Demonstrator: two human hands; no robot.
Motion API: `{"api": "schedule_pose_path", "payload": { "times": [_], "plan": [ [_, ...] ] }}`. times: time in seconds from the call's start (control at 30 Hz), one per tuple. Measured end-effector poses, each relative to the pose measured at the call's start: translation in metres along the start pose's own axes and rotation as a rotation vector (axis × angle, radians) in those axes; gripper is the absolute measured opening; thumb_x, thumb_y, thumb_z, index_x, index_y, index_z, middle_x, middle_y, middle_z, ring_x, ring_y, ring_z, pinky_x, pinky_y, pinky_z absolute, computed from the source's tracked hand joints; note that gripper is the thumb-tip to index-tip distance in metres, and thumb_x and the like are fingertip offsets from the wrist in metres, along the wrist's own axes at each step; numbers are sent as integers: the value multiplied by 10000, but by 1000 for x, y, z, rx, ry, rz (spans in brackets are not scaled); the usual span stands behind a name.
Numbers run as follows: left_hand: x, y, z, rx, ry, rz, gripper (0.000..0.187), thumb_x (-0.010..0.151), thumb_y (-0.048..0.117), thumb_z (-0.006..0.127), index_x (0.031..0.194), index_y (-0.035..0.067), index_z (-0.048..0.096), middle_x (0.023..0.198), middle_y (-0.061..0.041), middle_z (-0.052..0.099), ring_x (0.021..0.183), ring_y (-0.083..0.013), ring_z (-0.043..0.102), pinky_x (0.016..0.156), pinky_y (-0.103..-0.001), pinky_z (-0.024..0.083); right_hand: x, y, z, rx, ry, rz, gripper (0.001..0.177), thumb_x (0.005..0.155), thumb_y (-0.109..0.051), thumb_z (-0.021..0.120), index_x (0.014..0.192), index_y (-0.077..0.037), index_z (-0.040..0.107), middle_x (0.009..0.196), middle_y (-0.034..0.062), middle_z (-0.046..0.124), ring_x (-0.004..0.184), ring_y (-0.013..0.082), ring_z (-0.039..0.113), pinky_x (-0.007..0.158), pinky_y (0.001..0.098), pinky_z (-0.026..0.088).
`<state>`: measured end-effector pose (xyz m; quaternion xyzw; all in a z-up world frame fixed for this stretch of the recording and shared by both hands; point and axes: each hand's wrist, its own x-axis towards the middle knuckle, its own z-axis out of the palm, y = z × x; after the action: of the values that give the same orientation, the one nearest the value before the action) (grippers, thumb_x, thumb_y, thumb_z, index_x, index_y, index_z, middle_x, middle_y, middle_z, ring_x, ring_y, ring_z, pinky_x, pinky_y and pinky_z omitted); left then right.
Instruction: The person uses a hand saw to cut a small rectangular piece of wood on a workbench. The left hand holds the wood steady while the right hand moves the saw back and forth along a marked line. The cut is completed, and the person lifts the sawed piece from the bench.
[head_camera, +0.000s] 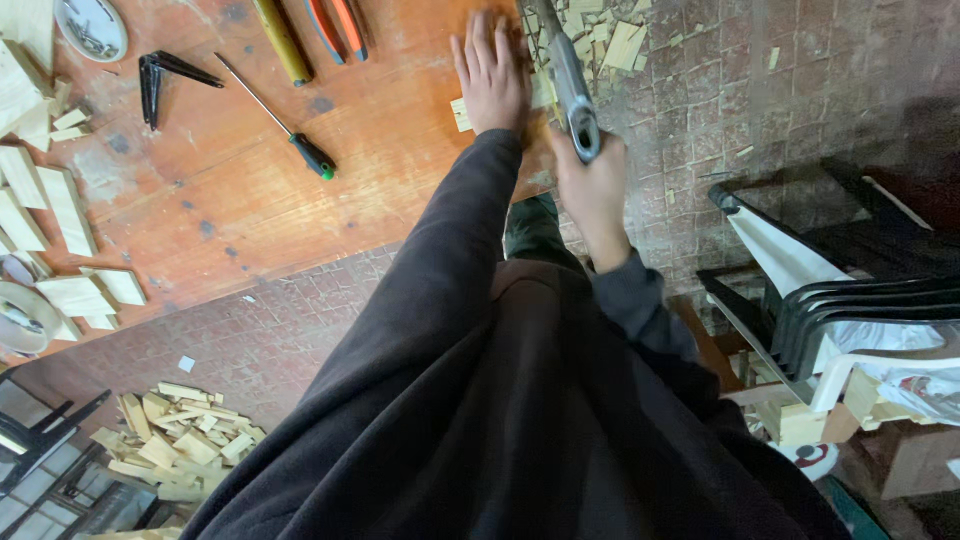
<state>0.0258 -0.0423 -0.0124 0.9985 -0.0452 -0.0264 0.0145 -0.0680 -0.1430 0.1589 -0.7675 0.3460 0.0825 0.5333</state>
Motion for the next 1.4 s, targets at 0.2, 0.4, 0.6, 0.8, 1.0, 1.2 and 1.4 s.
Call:
{"api": "schedule_pose_path", "payload": {
  "times": [0.2, 0.4, 0.6, 0.8, 1.0, 1.2, 1.4],
  "plan": [
    [-3, 1, -5, -293, 278, 104, 383, 1034, 392, 456, 777, 117, 526, 793, -85, 526, 743, -334, 481, 725, -470, 367, 81, 33, 57, 64, -34, -59, 424, 927, -287, 759, 636, -177, 470, 559, -33, 467, 505, 105, 400, 490, 341, 290],
    [-1, 0, 5, -273, 268, 103, 223, 970, 244, 545, 792, 111, 560, 804, -73, 588, 767, -319, 514, 730, -456, 388, 103, 16, 65, 61, -68, -113, 318, 904, -290, 681, 666, -127, 547, 597, -9, 554, 586, 130, 492, 534, 367, 356],
    [6, 7, -14, -329, 462, 96, 349, 990, 242, 559, 670, 104, 550, 690, -99, 573, 667, -342, 517, 657, -461, 374, 10, -22, -7, 64, -118, 20, 287, 1017, -356, 692, 814, -174, 601, 661, -49, 554, 530, 78, 494, 494, 275, 403],
    [5, 5, -3, -295, 507, 66, 344, 983, 242, 552, 662, 118, 563, 672, -96, 559, 651, -333, 505, 650, -454, 375, -80, -25, -56, 190, -178, 59, 271, 1047, -284, 635, 824, -134, 603, 607, -48, 536, 448, 69, 471, 383, 241, 357],
    [0, 5, -1, -341, 340, 88, 381, 1056, 281, 439, 767, 81, 587, 777, -101, 582, 734, -335, 510, 722, -470, 400, -102, -58, -61, 55, -44, 324, 280, 959, -295, 720, 784, -82, 670, 613, 42, 643, 487, 145, 608, 442, 310, 480],
    [7, 5, -12, -306, 474, 65, 363, 1008, 233, 520, 671, 98, 526, 694, -100, 537, 668, -336, 498, 664, -447, 373, 39, 12, 27, -88, 114, -97, 420, 960, -440, 690, 701, -109, 668, 627, 50, 670, 546, 184, 655, 473, 389, 421],
    [10, 0, 2, -258, 383, 66, 275, 1001, 233, 518, 763, 113, 588, 751, -81, 569, 722, -330, 516, 703, -461, 381, 134, 19, 85, -163, -9, 16, 309, 899, -291, 685, 709, -53, 629, 642, 113, 663, 584, 287, 633, 520, 438, 422]
  ]
}}
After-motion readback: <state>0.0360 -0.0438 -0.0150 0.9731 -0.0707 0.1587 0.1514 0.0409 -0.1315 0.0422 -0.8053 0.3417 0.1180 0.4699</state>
